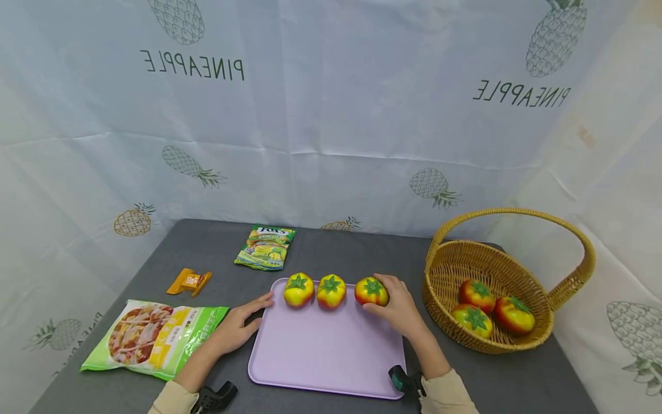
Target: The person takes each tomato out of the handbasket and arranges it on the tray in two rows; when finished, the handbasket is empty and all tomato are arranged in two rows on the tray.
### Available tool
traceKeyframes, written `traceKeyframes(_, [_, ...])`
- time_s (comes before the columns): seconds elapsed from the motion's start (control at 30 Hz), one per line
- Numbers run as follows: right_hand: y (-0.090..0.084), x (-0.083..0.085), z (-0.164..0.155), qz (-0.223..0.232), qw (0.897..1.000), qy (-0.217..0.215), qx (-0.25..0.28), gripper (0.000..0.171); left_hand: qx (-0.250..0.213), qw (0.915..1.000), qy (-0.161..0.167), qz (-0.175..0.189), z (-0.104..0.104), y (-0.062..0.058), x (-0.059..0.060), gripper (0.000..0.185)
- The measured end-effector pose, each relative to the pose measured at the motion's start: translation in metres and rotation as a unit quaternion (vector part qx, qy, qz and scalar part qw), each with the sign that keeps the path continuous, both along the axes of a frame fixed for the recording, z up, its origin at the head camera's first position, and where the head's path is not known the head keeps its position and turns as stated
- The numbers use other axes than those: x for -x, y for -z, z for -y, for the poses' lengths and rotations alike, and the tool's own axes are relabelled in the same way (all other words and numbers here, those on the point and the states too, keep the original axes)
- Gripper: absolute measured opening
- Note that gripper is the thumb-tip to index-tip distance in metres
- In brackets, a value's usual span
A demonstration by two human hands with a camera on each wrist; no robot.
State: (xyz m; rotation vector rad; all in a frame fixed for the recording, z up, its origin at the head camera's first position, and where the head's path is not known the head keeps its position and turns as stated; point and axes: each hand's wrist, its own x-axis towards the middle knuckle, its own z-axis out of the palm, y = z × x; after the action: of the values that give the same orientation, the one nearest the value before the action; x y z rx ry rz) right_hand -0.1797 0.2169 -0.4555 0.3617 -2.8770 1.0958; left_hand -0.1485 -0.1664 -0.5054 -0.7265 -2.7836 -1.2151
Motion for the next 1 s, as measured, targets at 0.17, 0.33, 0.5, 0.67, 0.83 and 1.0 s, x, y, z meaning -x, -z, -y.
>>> traceKeyframes(0.17, [0.005,0.004,0.006,0.006,1.000,-0.003,-0.008,0.075,-0.001,1.0000,0.003,0.003,0.000,0.001,0.000,0.041])
traceKeyframes(0.33, [0.006,0.007,0.010,0.013,1.000,-0.012,-0.011,0.073,0.001,1.0000,0.003,0.003,0.001,0.003,0.001,0.042])
traceKeyframes(0.5, [0.009,0.011,0.012,0.023,0.999,-0.018,-0.016,0.073,-0.001,1.0000,0.004,-0.001,0.001,0.003,0.000,0.042])
traceKeyframes(0.67, [0.011,0.012,0.012,0.031,0.999,-0.015,-0.011,0.073,0.001,1.0000,0.004,-0.007,0.001,0.003,0.000,0.042])
traceKeyframes(0.83, [0.012,0.012,0.012,0.043,0.999,-0.015,-0.002,0.076,0.001,1.0000,0.002,-0.003,0.001,0.002,0.001,0.042])
traceKeyframes(1.0, [0.014,0.012,0.011,0.059,0.998,-0.014,0.011,0.078,0.000,1.0000,0.004,-0.002,0.001,0.000,0.000,0.042])
